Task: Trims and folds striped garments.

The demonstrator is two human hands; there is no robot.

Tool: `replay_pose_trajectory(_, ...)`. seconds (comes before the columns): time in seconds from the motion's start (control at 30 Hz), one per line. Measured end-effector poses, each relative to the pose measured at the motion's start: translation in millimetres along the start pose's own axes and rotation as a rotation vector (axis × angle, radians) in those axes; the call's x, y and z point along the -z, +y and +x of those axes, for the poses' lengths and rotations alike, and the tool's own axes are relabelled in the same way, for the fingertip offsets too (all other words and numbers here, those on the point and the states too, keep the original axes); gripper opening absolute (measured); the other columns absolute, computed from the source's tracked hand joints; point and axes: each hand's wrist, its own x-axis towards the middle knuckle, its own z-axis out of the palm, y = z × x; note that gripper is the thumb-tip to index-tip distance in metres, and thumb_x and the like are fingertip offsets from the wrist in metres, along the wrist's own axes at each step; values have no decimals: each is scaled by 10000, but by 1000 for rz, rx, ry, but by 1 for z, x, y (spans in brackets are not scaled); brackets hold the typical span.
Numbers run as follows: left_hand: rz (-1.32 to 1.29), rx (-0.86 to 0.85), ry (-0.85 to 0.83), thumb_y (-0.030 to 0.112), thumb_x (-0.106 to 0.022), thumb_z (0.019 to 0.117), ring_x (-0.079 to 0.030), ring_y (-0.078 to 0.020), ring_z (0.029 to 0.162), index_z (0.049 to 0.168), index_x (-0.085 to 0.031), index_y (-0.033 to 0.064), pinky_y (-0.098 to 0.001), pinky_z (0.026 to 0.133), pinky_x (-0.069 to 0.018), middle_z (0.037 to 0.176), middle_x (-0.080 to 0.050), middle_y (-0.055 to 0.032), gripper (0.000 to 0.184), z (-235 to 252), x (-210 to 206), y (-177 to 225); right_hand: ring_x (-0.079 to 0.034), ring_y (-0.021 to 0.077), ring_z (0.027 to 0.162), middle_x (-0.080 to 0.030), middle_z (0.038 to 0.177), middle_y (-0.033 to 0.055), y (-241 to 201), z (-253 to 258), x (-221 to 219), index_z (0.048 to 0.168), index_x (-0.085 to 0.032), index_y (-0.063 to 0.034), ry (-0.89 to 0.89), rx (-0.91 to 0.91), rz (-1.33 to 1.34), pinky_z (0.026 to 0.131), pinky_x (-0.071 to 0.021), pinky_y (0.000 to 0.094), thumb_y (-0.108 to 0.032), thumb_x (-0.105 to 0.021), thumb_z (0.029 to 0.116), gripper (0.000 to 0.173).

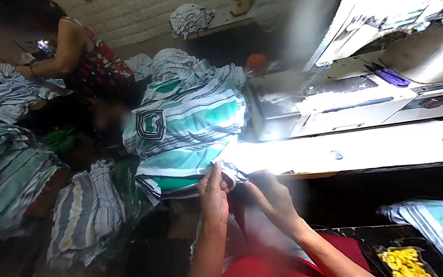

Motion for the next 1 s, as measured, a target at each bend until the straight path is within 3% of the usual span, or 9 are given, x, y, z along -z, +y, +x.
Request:
replay_pose_trajectory(0.23,29,-12,-30,75,-496,1068,-678,-155,652,967,-664,-73,-321,655,-604,755,-689,-111,246,-2,1,-3,-691,75,855,-725,963,72,1,4,-2,1137,-652,2,14,-13,1,762,-573,233,-293,-613,1026,318)
replay_pose_trajectory(0.33,65,-42,-50,65,-510,1058,-616,-122,583,897,-663,-62,-296,606,-573,683,-647,-80,256,-3,1,-6,-695,76,886,-727,987,70,0,6,-4,1143,-655,-3,9,-20,19,786,-578,239,-284,-609,1030,306)
replay_pose_trajectory(0.57,91,-82,-99,44,-519,1046,-559,-92,552,860,-668,-49,-263,591,-537,638,-602,-42,256,-5,2,-12,-684,86,829,-715,929,74,-1,11,-9,1111,-659,-1,34,5,-17,746,-568,243,-272,-606,1033,287)
replay_pose_trajectory(0.7,91,-77,-79,34,-513,1046,-615,-107,583,887,-676,-66,-275,611,-568,672,-648,-71,248,-6,1,-12,-701,91,838,-726,929,68,-1,12,-9,1093,-669,-8,46,20,-40,746,-574,247,-262,-597,1041,269)
replay_pose_trajectory(0.9,113,-116,-114,30,-523,1037,-571,-95,569,869,-674,-58,-269,606,-546,656,-614,-50,242,-4,3,-16,-691,86,829,-718,932,61,1,12,-7,1109,-659,-12,24,-27,-5,731,-575,259,-280,-589,1042,285)
replay_pose_trajectory(1.0,141,-137,-128,28,-529,1033,-614,-108,603,867,-685,-64,-292,647,-577,683,-645,-64,245,-4,3,-17,-690,97,813,-720,919,71,0,13,-9,1106,-664,-3,41,-12,-29,723,-571,264,-276,-597,1036,289)
